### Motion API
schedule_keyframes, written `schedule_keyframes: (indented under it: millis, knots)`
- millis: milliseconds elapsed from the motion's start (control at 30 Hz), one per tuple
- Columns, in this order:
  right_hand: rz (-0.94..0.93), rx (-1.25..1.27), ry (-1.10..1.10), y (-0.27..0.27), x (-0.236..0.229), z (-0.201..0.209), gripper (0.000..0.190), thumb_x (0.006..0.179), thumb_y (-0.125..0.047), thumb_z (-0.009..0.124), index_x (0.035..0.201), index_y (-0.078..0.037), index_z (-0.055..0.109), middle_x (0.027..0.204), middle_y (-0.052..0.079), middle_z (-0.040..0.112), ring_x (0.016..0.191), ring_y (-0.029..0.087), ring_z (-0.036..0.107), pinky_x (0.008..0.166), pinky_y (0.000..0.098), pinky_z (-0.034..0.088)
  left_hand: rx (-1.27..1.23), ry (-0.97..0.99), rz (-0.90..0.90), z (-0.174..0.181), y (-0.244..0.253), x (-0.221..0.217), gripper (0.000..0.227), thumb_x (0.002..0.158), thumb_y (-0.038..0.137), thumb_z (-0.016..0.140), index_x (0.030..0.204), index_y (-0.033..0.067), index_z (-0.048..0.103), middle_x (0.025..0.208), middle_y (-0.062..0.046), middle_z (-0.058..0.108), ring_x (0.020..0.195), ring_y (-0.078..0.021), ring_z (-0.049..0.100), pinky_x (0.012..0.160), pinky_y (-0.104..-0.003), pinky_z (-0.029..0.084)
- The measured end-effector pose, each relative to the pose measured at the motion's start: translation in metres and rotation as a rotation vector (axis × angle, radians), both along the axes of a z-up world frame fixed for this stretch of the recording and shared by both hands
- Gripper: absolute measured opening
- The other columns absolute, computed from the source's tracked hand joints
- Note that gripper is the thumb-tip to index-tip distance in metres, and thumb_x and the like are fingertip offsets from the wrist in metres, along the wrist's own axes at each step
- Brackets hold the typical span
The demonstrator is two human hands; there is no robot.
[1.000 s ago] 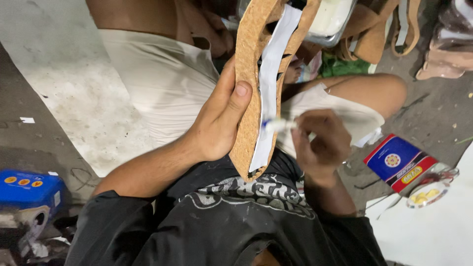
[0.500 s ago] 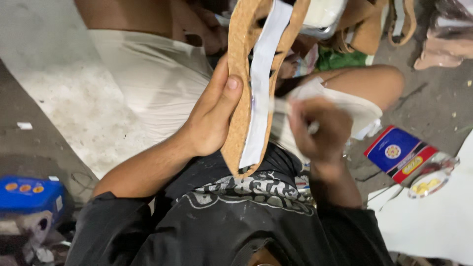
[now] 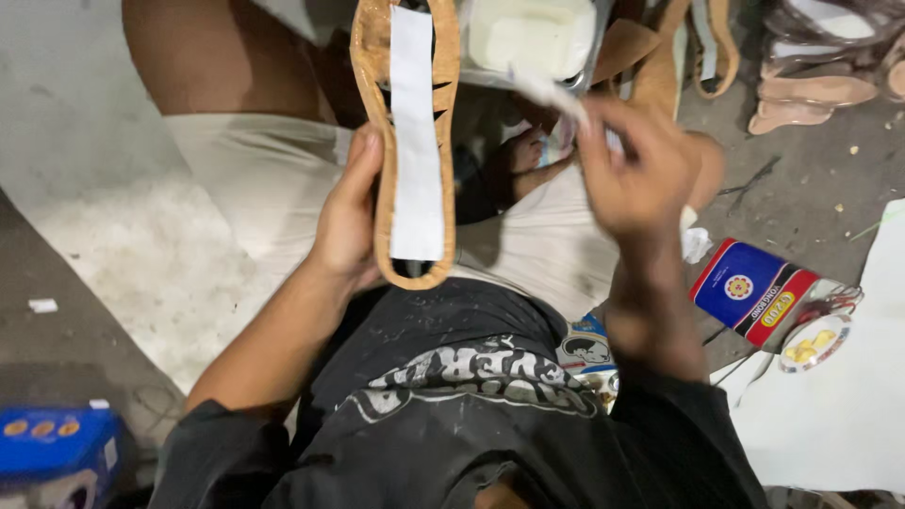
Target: The person applies white glue to the sole of a cork sandal using a toothbrush. They repeatedly dip the brush into a container of glue and spread it evenly across the surface, then place the finished sandal aside.
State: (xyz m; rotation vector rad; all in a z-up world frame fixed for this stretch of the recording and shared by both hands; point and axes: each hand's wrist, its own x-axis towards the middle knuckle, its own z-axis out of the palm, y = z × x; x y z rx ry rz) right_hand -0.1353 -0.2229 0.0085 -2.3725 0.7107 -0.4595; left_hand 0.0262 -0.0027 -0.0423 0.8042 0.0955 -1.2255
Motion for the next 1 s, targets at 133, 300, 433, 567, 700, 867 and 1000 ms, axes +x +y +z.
schedule_keyframes:
  millis: [133, 300, 433, 567, 700, 867, 1000]
  knots:
    - [0.079, -0.569, 0.169, -0.041, 0.047, -0.029, 0.01, 0.097, -0.018, 0.077, 0.107, -0.019, 0.077, 0.091, 0.009, 0.068, 0.082, 0.03, 0.068, 0.068, 0.0421, 0.051, -0.147, 0.057, 0.055, 0.003, 0.008, -0.002, 0.055, 0.115, 0.039, 0.04, 0.16, 0.0077, 0.036, 0.136, -0.007, 0.06, 0.121, -0.0164, 0.062, 0.106, -0.036, 0.053]
    - [0.188, -0.665, 0.325, -0.047, 0.05, -0.024, 0.01, 0.093, -0.021, 0.074, 0.102, -0.019, 0.076, 0.094, 0.008, 0.067, 0.084, 0.029, 0.069, 0.07, 0.0408, 0.053, -0.034, -0.026, 0.05, -0.001, 0.008, -0.003, 0.064, 0.112, 0.041, 0.04, 0.166, 0.0087, 0.027, 0.143, -0.008, 0.058, 0.124, -0.0169, 0.06, 0.106, -0.037, 0.052]
    - [0.136, -0.497, 0.374, -0.038, 0.018, 0.006, 0.014, 0.097, -0.022, 0.071, 0.11, -0.018, 0.077, 0.101, 0.007, 0.072, 0.085, 0.03, 0.07, 0.069, 0.042, 0.052, 0.01, -0.045, 0.041, 0.003, 0.01, 0.001, 0.066, 0.11, 0.04, 0.041, 0.165, 0.0086, 0.024, 0.145, -0.009, 0.056, 0.127, -0.0184, 0.058, 0.108, -0.037, 0.051]
    - [0.202, -0.054, 0.247, -0.011, -0.013, 0.022, 0.013, 0.102, -0.015, 0.076, 0.115, -0.01, 0.075, 0.099, 0.008, 0.073, 0.085, 0.021, 0.07, 0.072, 0.0335, 0.054, -0.034, -0.125, 0.012, 0.005, 0.001, 0.003, 0.068, 0.111, 0.039, 0.044, 0.166, 0.0071, 0.019, 0.152, -0.011, 0.051, 0.137, -0.0188, 0.054, 0.115, -0.036, 0.048]
    - [0.149, 0.422, 0.042, 0.035, -0.029, 0.021, 0.017, 0.097, -0.001, 0.075, 0.114, -0.001, 0.072, 0.101, 0.009, 0.072, 0.088, 0.013, 0.065, 0.077, 0.0268, 0.05, -0.016, -0.287, -0.068, 0.006, -0.004, -0.007, 0.07, 0.113, 0.039, 0.045, 0.168, 0.0046, 0.018, 0.155, -0.014, 0.05, 0.138, -0.0193, 0.053, 0.117, -0.036, 0.046]
    - [0.063, 0.505, -0.132, 0.065, -0.028, 0.002, 0.018, 0.098, 0.004, 0.071, 0.115, -0.002, 0.07, 0.098, 0.009, 0.071, 0.078, 0.011, 0.061, 0.069, 0.0222, 0.046, -0.078, -0.367, -0.07, 0.011, -0.008, -0.015, 0.072, 0.115, 0.039, 0.046, 0.168, 0.0017, 0.016, 0.16, -0.014, 0.046, 0.146, -0.0199, 0.047, 0.123, -0.035, 0.041]
    - [0.104, 0.315, -0.171, 0.063, -0.026, -0.004, 0.02, 0.097, 0.006, 0.071, 0.116, -0.001, 0.069, 0.099, 0.011, 0.07, 0.081, 0.013, 0.064, 0.072, 0.023, 0.05, -0.084, -0.348, -0.102, 0.014, -0.008, -0.016, 0.074, 0.114, 0.043, 0.043, 0.168, 0.0029, 0.013, 0.158, -0.014, 0.046, 0.145, -0.0206, 0.049, 0.122, -0.036, 0.045]
